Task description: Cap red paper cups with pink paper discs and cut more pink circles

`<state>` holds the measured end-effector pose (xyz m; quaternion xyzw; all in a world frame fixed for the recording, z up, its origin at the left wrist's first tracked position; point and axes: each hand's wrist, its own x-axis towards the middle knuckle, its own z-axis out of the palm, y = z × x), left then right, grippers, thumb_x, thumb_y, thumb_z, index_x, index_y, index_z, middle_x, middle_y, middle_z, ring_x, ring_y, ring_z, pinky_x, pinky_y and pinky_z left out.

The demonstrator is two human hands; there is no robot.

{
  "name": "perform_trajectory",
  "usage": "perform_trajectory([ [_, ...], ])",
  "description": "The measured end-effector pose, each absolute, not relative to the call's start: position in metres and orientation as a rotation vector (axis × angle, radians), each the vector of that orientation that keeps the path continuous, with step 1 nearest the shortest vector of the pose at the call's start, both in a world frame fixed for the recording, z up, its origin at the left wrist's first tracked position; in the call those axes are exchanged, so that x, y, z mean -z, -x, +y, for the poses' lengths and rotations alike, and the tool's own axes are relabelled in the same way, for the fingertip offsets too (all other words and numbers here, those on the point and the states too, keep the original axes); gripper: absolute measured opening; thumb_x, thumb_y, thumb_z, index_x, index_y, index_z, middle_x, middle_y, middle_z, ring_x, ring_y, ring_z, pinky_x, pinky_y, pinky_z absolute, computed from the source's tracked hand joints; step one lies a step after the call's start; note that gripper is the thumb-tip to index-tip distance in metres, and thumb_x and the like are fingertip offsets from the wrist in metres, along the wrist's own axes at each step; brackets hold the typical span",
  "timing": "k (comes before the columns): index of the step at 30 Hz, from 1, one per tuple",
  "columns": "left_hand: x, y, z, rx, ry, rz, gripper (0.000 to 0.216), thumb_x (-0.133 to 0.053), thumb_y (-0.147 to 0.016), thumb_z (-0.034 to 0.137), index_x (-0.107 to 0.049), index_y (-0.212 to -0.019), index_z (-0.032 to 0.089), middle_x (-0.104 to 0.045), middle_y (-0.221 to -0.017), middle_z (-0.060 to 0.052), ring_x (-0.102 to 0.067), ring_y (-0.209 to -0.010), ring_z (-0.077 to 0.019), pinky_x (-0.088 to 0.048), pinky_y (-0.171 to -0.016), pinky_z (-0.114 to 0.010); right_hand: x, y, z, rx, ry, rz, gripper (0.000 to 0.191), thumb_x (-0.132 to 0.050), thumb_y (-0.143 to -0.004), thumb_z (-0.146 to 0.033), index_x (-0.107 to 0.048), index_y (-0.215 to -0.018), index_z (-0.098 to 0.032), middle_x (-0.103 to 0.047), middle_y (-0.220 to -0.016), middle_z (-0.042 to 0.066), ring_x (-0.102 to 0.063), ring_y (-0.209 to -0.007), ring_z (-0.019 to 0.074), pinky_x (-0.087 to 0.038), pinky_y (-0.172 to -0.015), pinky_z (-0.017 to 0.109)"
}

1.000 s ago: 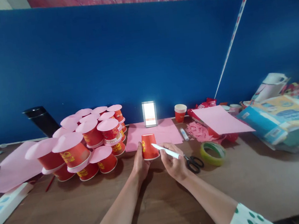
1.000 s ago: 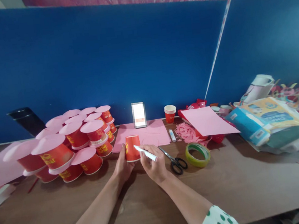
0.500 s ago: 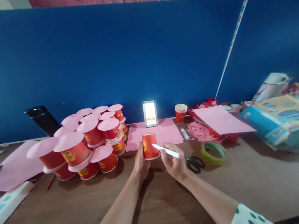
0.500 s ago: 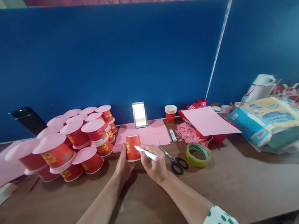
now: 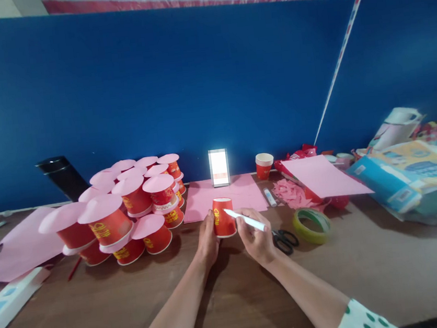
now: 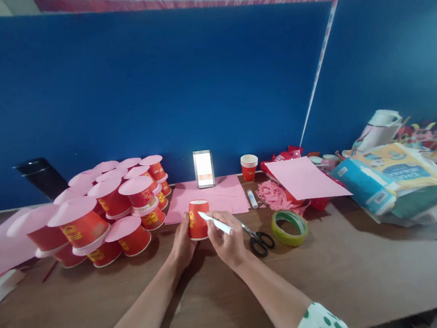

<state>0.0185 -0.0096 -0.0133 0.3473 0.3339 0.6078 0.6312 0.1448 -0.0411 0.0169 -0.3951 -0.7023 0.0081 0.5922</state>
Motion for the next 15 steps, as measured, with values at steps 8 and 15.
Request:
perform_trajectory([
  [8, 0.0079, -0.0192, -0.0138, -1.412, -0.928, 0.856, 0.045, -0.052, -0.076, 0.055, -0.062, -0.083, 0.012, -0.065, -0.075, -0.006, -0.055, -0.064, -0.0155, -0.041, -0.063, -0.026, -0.0172, -0.1464, -0.0394, -0.005, 0.898, -1.633, 0.016, -0.046, -0.085, -0.016, -0.058, -0.096, -0.017, -0.065, -0.085, 0.008, -0.063, -0.079, 0.0183, -0.051, -0.072, 0.032],
  [15, 0.0093, -0.0197, -0.0138, -1.388, -0.967, 0.879, 0.045, -0.053, -0.076, 0.054, -0.064, -0.089, 0.013, -0.066, -0.079, -0.007, -0.057, -0.068, -0.0176, -0.042, -0.068, -0.027, -0.0195, -0.1465, -0.0397, 0.013, 0.911, -1.619, 0.015, -0.047, -0.085, -0.014, -0.058, -0.094, -0.017, -0.066, -0.084, 0.007, -0.062, -0.078, 0.0178, -0.051, -0.073, 0.032],
])
